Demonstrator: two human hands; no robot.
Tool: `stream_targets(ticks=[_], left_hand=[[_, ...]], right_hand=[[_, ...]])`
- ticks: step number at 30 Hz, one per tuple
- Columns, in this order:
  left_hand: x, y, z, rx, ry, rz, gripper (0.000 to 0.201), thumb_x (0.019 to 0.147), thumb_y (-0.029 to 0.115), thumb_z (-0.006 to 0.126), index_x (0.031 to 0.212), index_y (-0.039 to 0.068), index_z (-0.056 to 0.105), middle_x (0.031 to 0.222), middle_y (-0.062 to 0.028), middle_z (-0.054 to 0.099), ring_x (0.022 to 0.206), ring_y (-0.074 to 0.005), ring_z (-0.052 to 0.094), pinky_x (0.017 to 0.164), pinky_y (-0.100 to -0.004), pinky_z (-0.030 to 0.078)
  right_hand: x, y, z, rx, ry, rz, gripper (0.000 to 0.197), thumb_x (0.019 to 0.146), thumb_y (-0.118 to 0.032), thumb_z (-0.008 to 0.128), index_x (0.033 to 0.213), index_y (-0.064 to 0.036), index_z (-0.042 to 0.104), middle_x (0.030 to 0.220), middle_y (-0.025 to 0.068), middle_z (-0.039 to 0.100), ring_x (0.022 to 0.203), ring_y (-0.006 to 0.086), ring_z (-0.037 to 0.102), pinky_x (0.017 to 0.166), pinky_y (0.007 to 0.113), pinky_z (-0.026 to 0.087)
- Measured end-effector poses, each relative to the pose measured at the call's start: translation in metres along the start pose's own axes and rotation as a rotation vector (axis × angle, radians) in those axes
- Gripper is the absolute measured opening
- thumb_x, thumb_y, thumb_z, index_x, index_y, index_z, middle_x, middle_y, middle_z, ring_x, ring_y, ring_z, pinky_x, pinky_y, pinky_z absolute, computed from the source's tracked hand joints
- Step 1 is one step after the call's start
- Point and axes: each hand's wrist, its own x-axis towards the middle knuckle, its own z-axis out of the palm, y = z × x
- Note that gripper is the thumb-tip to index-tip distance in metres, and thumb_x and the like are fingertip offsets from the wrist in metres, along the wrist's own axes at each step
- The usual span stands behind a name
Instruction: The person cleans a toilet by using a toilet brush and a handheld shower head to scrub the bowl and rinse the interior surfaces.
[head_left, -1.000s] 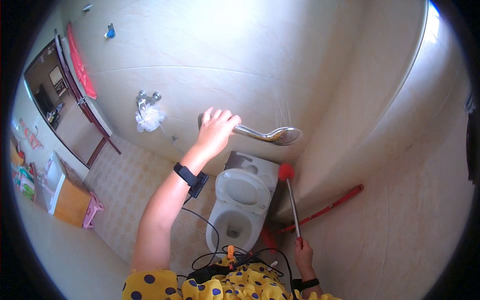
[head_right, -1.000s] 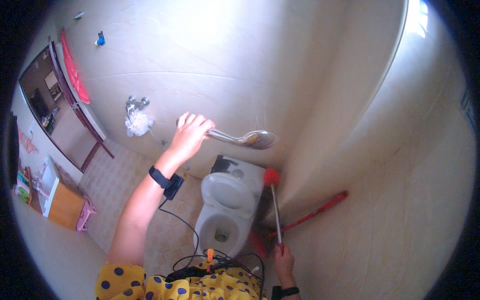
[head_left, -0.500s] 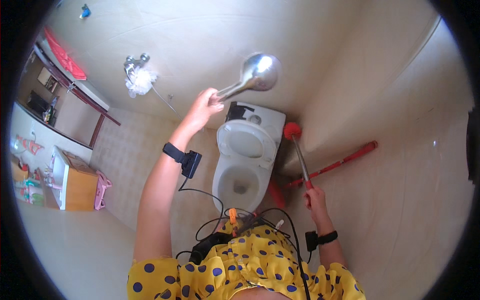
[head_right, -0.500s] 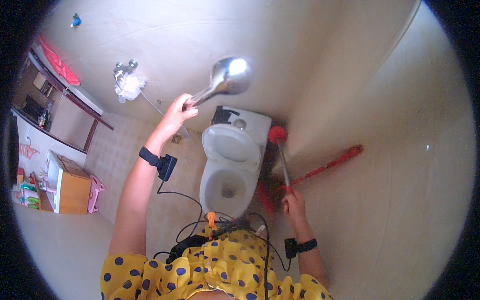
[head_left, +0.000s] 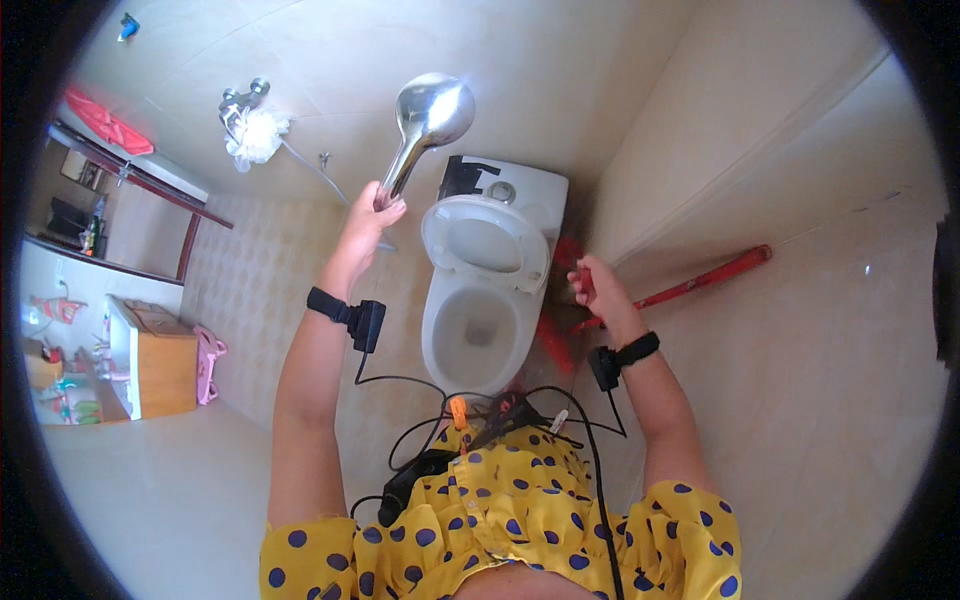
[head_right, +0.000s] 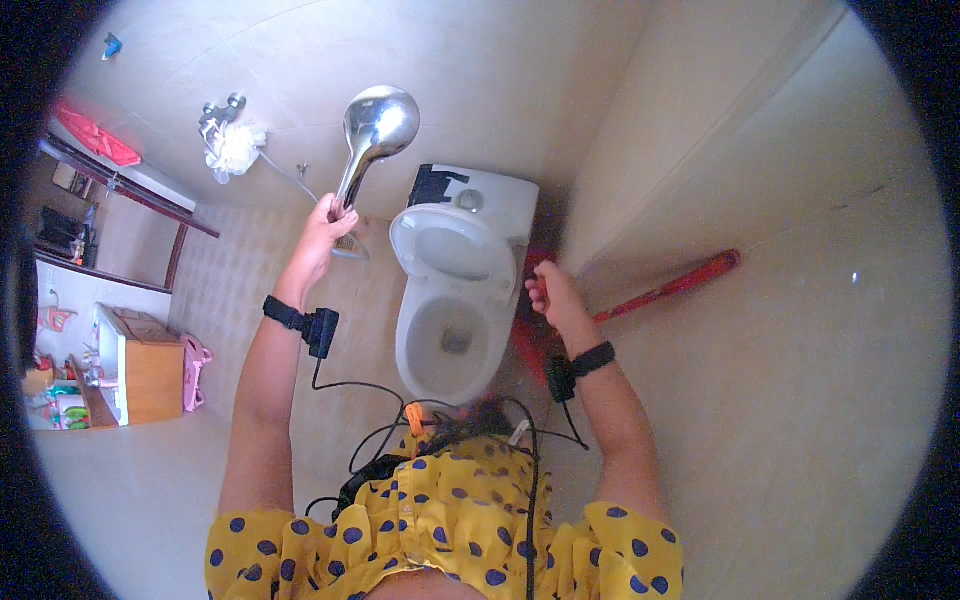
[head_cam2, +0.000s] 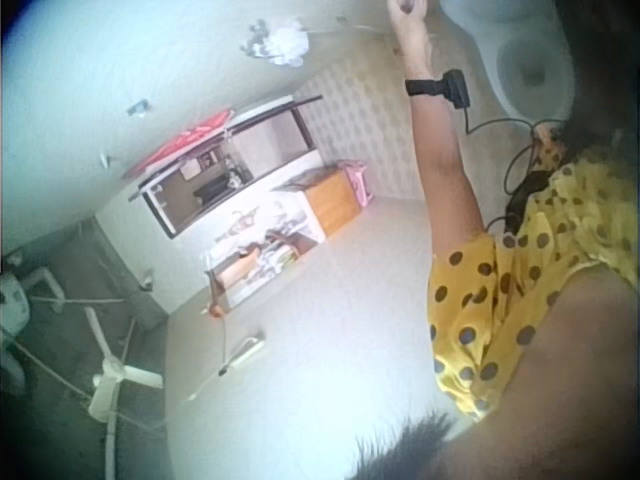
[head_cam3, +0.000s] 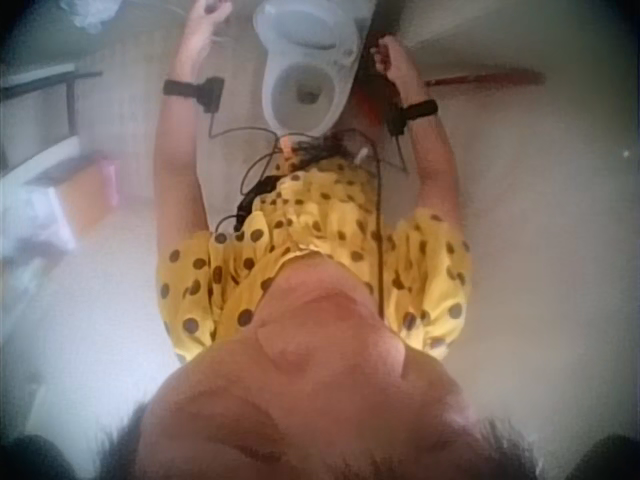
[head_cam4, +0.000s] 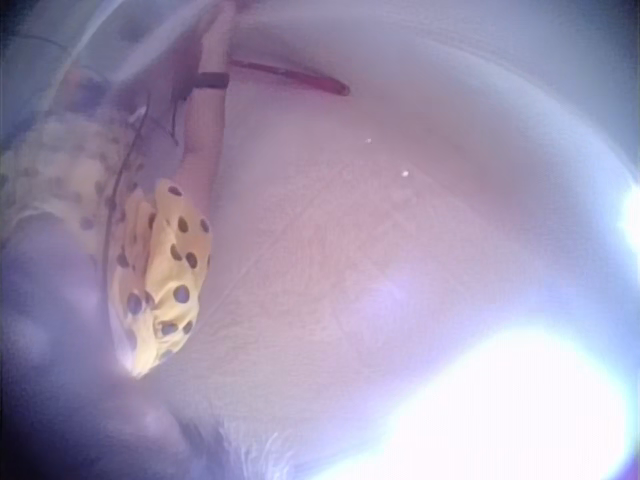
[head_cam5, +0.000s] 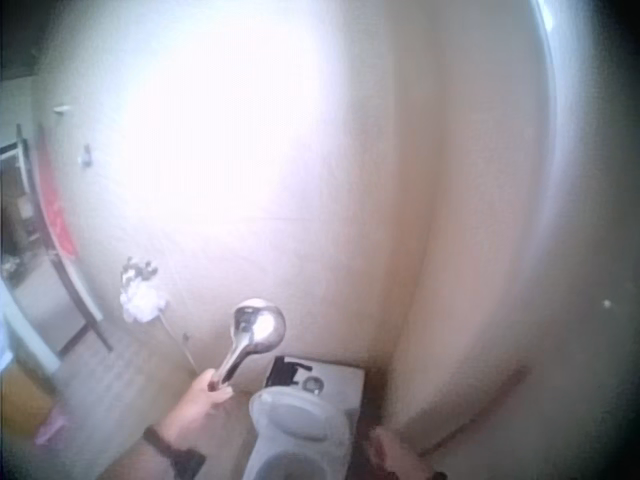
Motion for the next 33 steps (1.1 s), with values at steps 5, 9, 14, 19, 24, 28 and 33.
stream_targets(ticks=[5, 9, 14, 19, 24, 28, 33], left_hand=[[-0.016, -0.012, -0.015, 0.057, 0.059, -0.046, 0.014, 0.083, 0.007, 0.063, 0.09, 0.009, 0.051, 0.078, 0.006, 0.043, 0.073, -0.0051, 0.041, 0.069, -0.0214, 0.036], [-0.023, -0.019, -0.016, 0.083, 0.052, -0.081, 0.014, 0.086, 0.01, 0.062, 0.087, 0.011, 0.049, 0.079, 0.0067, 0.042, 0.074, -0.0052, 0.039, 0.07, -0.0221, 0.034], [-0.03, -0.023, -0.021, 0.09, 0.076, -0.118, 0.014, 0.086, 0.011, 0.062, 0.085, 0.012, 0.048, 0.078, 0.0072, 0.04, 0.073, -0.005, 0.036, 0.068, -0.0211, 0.031], [-0.046, -0.022, -0.021, 0.039, 0.101, -0.113, 0.015, 0.086, 0.013, 0.063, 0.084, 0.012, 0.047, 0.077, 0.0072, 0.038, 0.072, -0.0056, 0.036, 0.068, -0.0212, 0.031], [-0.04, -0.017, -0.017, 0.085, 0.083, -0.13, 0.016, 0.083, 0.01, 0.064, 0.091, 0.009, 0.05, 0.079, 0.0055, 0.045, 0.074, -0.0056, 0.042, 0.068, -0.0218, 0.036], [-0.036, -0.031, -0.025, 0.088, 0.058, -0.154, 0.017, 0.083, 0.009, 0.064, 0.092, 0.008, 0.05, 0.079, 0.0052, 0.045, 0.074, -0.0057, 0.042, 0.069, -0.0222, 0.037], [-0.036, -0.026, -0.019, 0.108, 0.061, -0.136, 0.017, 0.083, 0.008, 0.064, 0.093, 0.007, 0.051, 0.08, 0.0046, 0.046, 0.075, -0.0065, 0.044, 0.07, -0.0225, 0.038]], right_hand=[[-0.003, -0.025, 0.003, -0.092, 0.014, -0.033, 0.017, 0.081, -0.026, 0.054, 0.08, -0.0094, 0.051, 0.063, 0.0059, 0.057, 0.045, 0.0099, 0.046, 0.036, 0.024, 0.032], [0.019, -0.036, -0.004, -0.237, 0.043, -0.05, 0.019, 0.081, -0.028, 0.054, 0.078, -0.0092, 0.051, 0.061, 0.0055, 0.057, 0.043, 0.0099, 0.045, 0.035, 0.024, 0.03], [0.017, -0.068, 0.04, -0.455, 0.011, -0.086, 0.027, 0.081, -0.03, 0.052, 0.069, -0.0055, 0.053, 0.062, 0.0063, 0.059, 0.048, 0.0141, 0.051, 0.04, 0.031, 0.038], [-0.008, -0.048, 0.006, -1.127, -0.12, -0.27, 0.03, 0.081, -0.026, 0.049, 0.08, 0.0023, 0.059, 0.069, 0.0109, 0.063, 0.057, 0.0218, 0.058, 0.053, 0.037, 0.045], [-0.093, -0.038, -0.04, -1.065, -0.041, -0.356, 0.032, 0.084, -0.018, 0.044, 0.093, 0.0039, 0.065, 0.066, 0.0023, 0.055, 0.058, 0.0111, 0.049, 0.052, 0.029, 0.041], [-0.123, -0.042, -0.036, -1.011, -0.093, -0.265, 0.035, 0.082, -0.015, 0.047, 0.107, 0.0029, 0.065, 0.071, 0.0053, 0.06, 0.059, 0.0121, 0.052, 0.056, 0.027, 0.044], [-0.092, -0.023, -0.035, -1.14, -0.103, -0.204, 0.035, 0.079, -0.014, 0.048, 0.104, 0.0035, 0.065, 0.072, 0.008, 0.064, 0.059, 0.0161, 0.057, 0.055, 0.031, 0.046]])
